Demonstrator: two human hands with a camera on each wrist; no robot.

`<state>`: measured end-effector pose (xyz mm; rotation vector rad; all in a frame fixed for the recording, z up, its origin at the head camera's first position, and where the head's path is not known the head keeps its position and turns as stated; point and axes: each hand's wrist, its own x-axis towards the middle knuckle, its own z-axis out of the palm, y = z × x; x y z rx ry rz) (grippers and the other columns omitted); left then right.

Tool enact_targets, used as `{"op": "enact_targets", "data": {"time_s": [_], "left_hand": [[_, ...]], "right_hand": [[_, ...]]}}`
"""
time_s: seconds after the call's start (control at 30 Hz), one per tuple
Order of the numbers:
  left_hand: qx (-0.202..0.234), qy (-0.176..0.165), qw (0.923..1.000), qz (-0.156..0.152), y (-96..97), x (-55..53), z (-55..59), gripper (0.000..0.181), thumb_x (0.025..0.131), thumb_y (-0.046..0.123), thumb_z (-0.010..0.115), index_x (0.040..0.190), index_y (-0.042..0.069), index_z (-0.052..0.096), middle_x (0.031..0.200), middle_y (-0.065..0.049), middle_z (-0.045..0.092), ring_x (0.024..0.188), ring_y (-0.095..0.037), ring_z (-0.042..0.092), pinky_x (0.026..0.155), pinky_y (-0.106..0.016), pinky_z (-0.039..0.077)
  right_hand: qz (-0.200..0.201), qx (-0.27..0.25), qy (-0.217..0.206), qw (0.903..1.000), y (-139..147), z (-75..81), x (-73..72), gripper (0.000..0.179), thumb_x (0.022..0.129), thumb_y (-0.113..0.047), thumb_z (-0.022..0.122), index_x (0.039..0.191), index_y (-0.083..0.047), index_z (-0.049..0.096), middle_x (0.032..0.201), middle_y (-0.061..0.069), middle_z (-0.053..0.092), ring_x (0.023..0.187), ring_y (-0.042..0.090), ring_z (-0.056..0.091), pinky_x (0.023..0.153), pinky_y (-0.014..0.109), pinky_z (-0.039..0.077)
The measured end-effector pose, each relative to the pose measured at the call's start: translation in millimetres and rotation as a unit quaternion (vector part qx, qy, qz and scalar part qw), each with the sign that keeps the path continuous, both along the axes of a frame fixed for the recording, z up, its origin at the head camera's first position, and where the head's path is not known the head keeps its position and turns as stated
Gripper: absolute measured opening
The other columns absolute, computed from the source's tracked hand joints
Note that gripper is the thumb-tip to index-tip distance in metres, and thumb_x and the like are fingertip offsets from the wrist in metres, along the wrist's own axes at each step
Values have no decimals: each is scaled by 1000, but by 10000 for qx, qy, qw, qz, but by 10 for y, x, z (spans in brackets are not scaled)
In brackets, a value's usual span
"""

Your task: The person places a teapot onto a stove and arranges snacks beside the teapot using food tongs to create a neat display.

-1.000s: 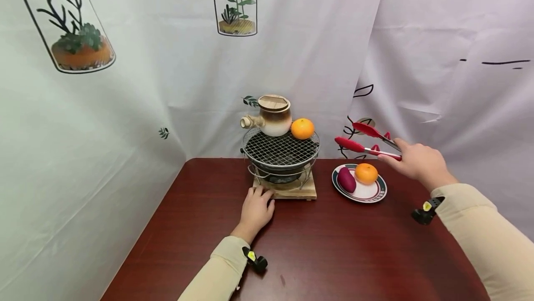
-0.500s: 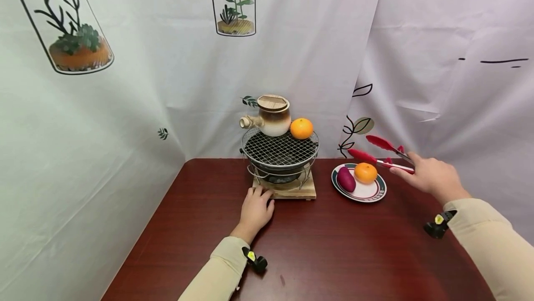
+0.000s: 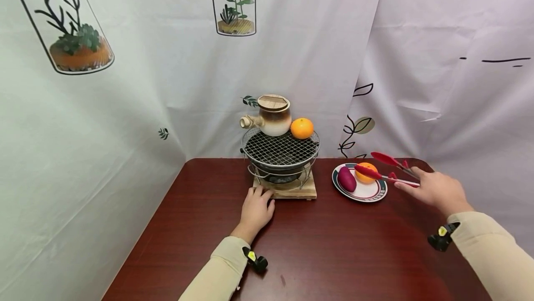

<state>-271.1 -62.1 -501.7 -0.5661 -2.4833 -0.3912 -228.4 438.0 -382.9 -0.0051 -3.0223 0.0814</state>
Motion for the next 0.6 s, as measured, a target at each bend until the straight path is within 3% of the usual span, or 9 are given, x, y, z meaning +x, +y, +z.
{"op": "enact_targets", "data": {"time_s": [0.23,0.6], "left_hand": [[-1,-56,10000,32,4,6,8,23,93,23,70,114,16,75,114,-10,63,103,-34,55,91,-44,49],[-29,-67,10000,25,5,12,15,24,93,23,70,115,15,74,116,-11,63,104,-35,54,93,-45,48]], "right_hand": [[-51,14,-134,9999,29,-122,4,104,86,-82,45,139,8,50,118,39,60,89,47,62,60,57,53],[-20,-58,-120,9999,24,-245,-10,101,86,-81,47,139,4,52,114,37,63,90,45,64,58,57,51]]}}
